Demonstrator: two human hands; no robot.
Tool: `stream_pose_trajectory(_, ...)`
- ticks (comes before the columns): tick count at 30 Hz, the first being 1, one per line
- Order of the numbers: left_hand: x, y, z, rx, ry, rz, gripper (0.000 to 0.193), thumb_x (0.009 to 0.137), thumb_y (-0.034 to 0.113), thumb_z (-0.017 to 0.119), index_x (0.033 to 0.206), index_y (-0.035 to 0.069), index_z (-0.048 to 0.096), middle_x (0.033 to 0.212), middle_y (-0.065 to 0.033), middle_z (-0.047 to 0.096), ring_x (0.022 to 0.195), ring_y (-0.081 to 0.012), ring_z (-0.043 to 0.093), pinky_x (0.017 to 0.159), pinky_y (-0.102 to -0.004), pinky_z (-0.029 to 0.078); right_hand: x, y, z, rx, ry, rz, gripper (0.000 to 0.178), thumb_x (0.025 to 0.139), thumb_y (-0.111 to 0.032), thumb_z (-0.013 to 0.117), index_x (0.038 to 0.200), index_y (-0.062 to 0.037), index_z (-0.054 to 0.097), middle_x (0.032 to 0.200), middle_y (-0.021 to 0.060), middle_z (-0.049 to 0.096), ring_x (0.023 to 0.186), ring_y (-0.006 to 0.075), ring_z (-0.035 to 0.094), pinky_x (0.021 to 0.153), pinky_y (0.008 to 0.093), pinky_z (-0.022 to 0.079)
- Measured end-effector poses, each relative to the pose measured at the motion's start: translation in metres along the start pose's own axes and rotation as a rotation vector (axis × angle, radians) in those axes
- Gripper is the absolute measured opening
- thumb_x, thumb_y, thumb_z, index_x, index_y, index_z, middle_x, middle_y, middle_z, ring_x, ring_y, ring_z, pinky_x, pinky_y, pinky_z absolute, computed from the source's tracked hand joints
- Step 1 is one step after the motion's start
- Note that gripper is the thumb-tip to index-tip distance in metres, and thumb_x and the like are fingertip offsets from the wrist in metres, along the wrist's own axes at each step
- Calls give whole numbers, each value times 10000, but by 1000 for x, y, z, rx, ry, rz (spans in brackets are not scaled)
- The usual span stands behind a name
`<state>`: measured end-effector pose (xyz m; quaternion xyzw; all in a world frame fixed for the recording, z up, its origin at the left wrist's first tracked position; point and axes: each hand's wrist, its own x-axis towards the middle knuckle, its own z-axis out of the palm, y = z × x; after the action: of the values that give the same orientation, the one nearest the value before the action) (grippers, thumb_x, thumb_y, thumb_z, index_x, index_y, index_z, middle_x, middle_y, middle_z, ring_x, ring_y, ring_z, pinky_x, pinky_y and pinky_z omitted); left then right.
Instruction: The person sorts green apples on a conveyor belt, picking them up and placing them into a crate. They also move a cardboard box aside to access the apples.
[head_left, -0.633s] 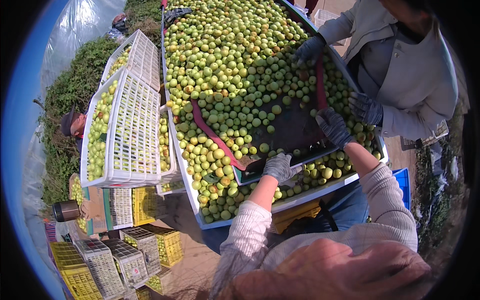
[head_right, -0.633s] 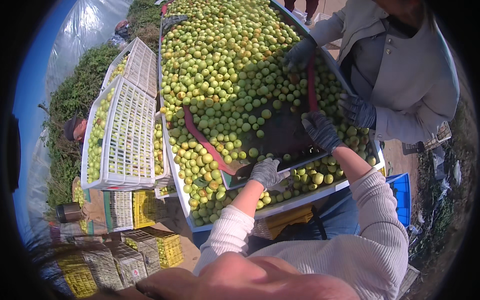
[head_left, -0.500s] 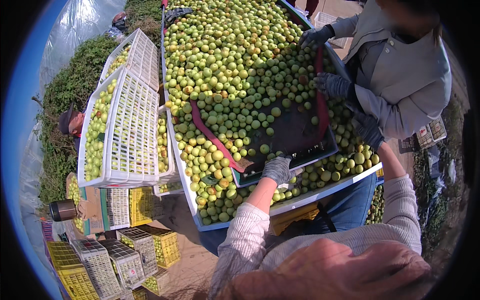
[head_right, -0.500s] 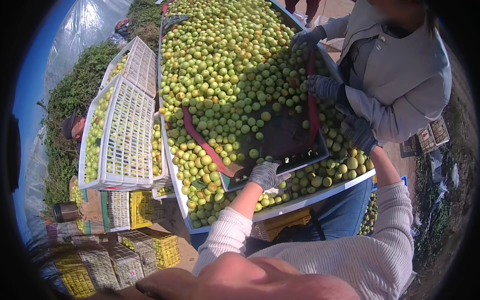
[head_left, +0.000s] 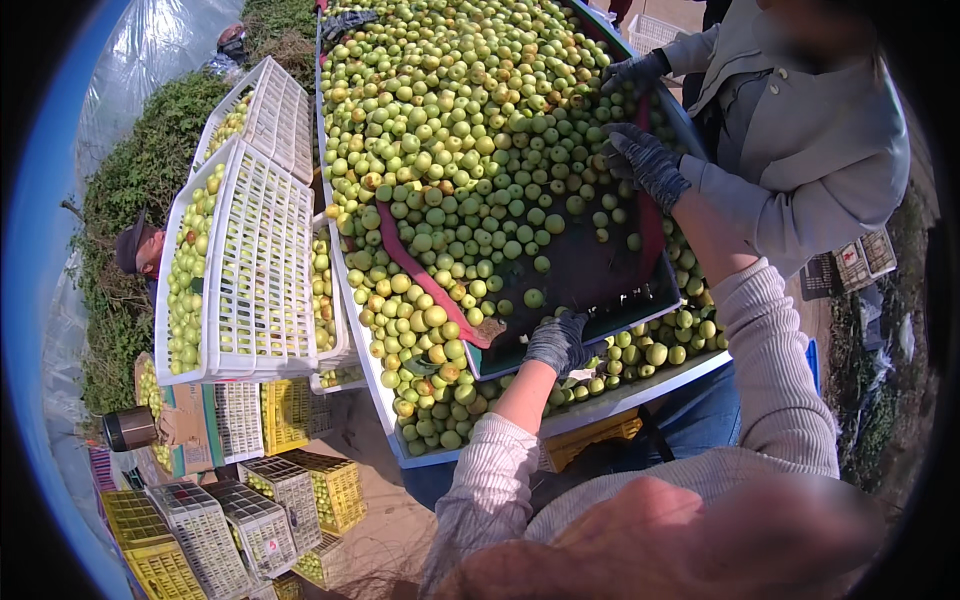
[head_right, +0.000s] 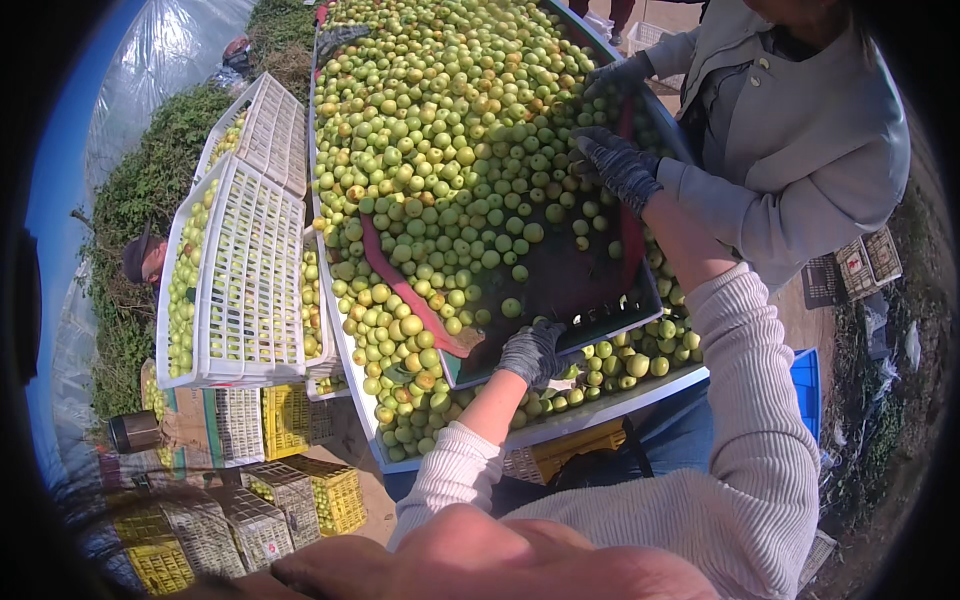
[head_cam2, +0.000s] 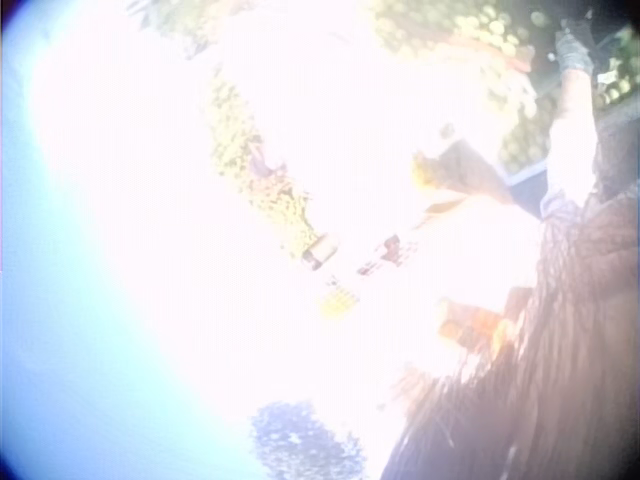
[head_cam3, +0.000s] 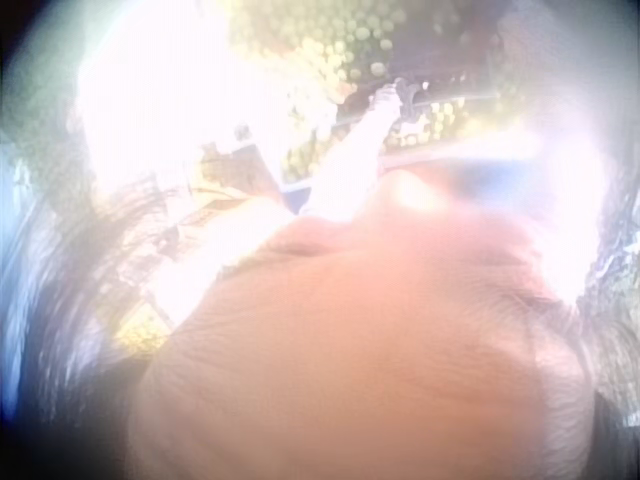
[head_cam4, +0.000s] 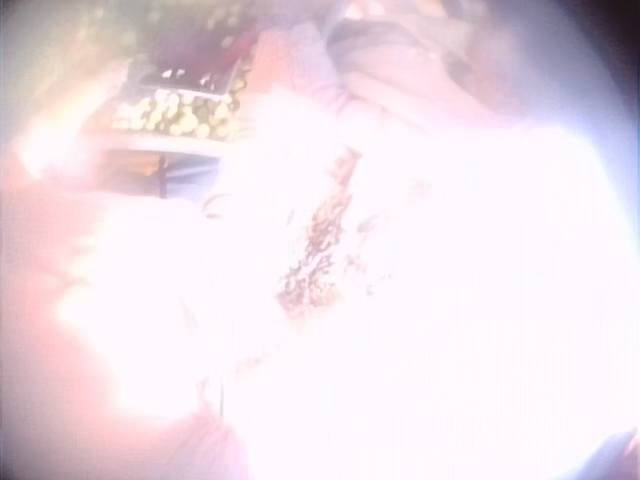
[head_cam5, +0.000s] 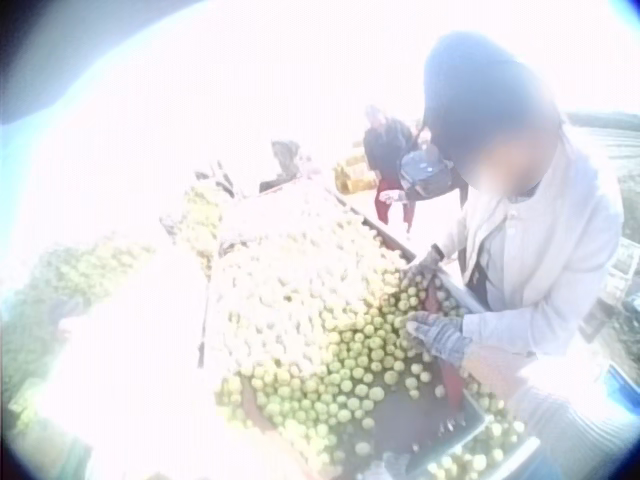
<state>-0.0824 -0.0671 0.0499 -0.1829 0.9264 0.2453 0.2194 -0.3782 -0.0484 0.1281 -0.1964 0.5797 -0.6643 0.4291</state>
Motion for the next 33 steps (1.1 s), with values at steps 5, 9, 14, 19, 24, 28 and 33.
stream_pose_trajectory(5, 5, -6, 10, 17, -24, 30, 709, 839, 544, 706, 1380, 107, 566, 1341, -201, 574, 1179, -385, 600, 1016, -470, 494, -32, 121, 35, -1174, -101, -213, 568, 894, -398, 709, 1387, -147, 581, 1422, 156, 535, 1299, 345, 529, 1095, 482, 434)
stream_pose_trajectory(9, 5, -8, 14, 87, 19, 45, 599, 839, 371, 713, 1341, 77, 572, 1305, -214, 589, 1163, -381, 609, 999, -456, 508, -63, 193, 48, -1629, -168, -268, 653, 845, -395, 728, 1429, -161, 553, 1578, 156, 358, 1461, 378, 330, 1169, 533, 328)
stream_pose_trajectory(14, -1, 0, 1, 33, -19, 13, 571, 813, 303, 718, 1303, 44, 585, 1291, -214, 613, 1191, -374, 601, 1022, -443, 499, -68, 200, 42, -1544, -216, -357, 644, 827, -355, 723, 1423, -175, 560, 1541, 162, 415, 1443, 392, 344, 1174, 529, 310)
stream_pose_trajectory(19, -2, 0, -2, 33, -33, 13, 505, 814, 333, 717, 1216, 37, 641, 1236, -214, 649, 1181, -370, 609, 1025, -444, 497, -72, 201, 45, -1301, -308, -415, 593, 858, -364, 703, 1405, -174, 575, 1361, 181, 553, 1247, 402, 525, 1039, 495, 438)
stream_pose_trajectory(24, 1, -3, 8, 57, -21, 10, 469, 822, 344, 696, 1168, 28, 665, 1196, -212, 668, 1138, -365, 635, 1001, -446, 510, -71, 200, 53, -1284, -525, -239, 448, 917, -340, 659, 1322, -149, 638, 1217, 202, 603, 1099, 400, 616, 911, 481, 513)
stream_pose_trajectory(28, 3, -4, 8, 70, -64, 1, 442, 834, 359, 668, 1132, 32, 686, 1132, -208, 695, 1095, -354, 659, 982, -446, 521, -71, 204, 51, -1236, -638, -308, 361, 907, -268, 658, 1242, -136, 687, 1252, 202, 593, 1138, 390, 609, 957, 465, 501)
stream_pose_trajectory(33, 3, -4, 7, 102, -60, 22, 403, 843, 334, 658, 1085, 13, 694, 1083, -213, 702, 1085, -350, 669, 949, -449, 535, -70, 223, 42, -1349, -730, -400, 332, 863, -218, 675, 1178, -119, 704, 1332, 202, 567, 1201, 398, 583, 1019, 447, 487)
